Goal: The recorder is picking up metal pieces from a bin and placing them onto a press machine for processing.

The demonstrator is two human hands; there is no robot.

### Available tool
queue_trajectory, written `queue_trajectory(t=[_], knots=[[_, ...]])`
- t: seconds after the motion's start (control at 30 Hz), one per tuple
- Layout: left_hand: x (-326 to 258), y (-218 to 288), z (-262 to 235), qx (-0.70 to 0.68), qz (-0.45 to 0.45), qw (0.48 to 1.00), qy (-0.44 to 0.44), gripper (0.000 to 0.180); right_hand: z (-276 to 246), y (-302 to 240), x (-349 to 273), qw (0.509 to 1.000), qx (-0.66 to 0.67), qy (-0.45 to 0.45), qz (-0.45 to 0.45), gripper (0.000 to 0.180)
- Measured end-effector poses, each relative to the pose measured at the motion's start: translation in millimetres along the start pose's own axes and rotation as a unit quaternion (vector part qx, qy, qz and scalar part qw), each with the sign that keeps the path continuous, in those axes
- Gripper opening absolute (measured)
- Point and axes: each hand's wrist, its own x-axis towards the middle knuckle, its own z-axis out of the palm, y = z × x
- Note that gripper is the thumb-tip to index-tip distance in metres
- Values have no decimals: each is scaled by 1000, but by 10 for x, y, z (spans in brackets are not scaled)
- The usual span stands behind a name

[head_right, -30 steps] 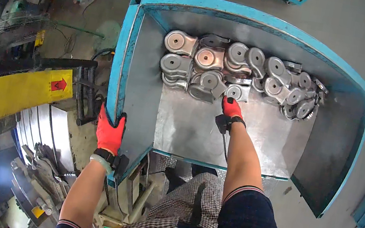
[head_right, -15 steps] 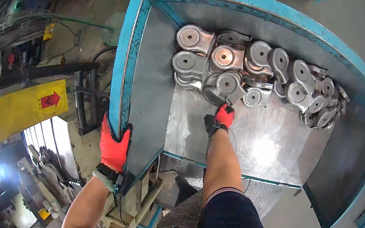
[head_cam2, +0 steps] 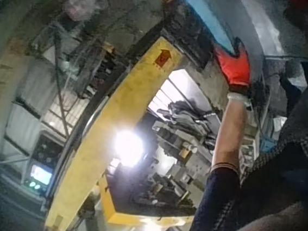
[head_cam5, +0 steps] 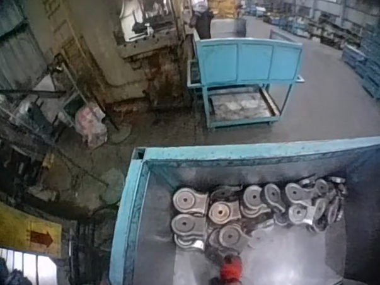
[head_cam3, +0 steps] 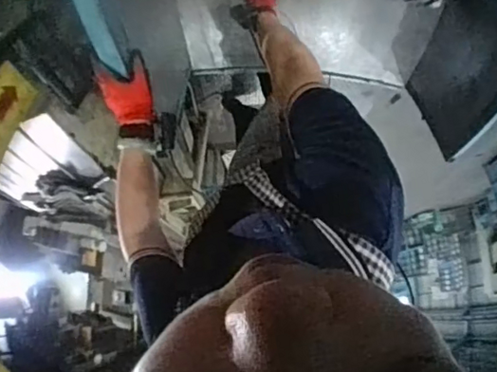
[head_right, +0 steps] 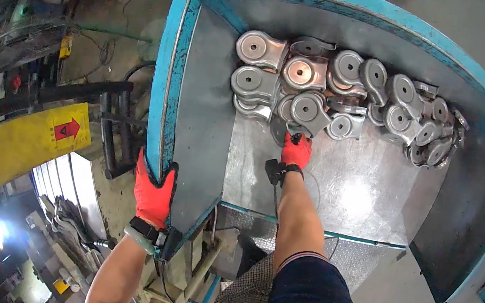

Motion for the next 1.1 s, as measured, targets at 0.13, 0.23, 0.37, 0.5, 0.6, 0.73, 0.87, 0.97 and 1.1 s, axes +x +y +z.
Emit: queue_trajectory(t=[0.13,0.23,0.37,0.5,0.6,0.73,0.87,0.97,1.1], knots=[[-5,10,10,1,-1,1000,0,74,63,-70,13,998,-22,35,-52,44],[-6,29,-5,6,3,1000,-3,74,83,-41,52,998,-22,-58,3,45],[-24,15,-18,2,-9,1000,-9,74,24,51,-136,995,16,-97,2,39],[-3,-26,16,12,7,1000,-1,74,-33,411,-346,919,385,-46,68,22],[0,-90,48,13,23,1000,3,76,-155,432,-339,807,585,29,79,14],[-10,-80,22,9,29,1000,8,75,-327,246,64,789,601,106,70,18],[-12,-74,20,7,17,1000,4,75,-452,136,404,861,483,102,120,29],[47,4,23,10,30,999,-7,75,-236,526,806,934,271,188,138,40],[-2,-98,38,12,18,1000,8,75,-218,341,765,957,159,149,190,49]])
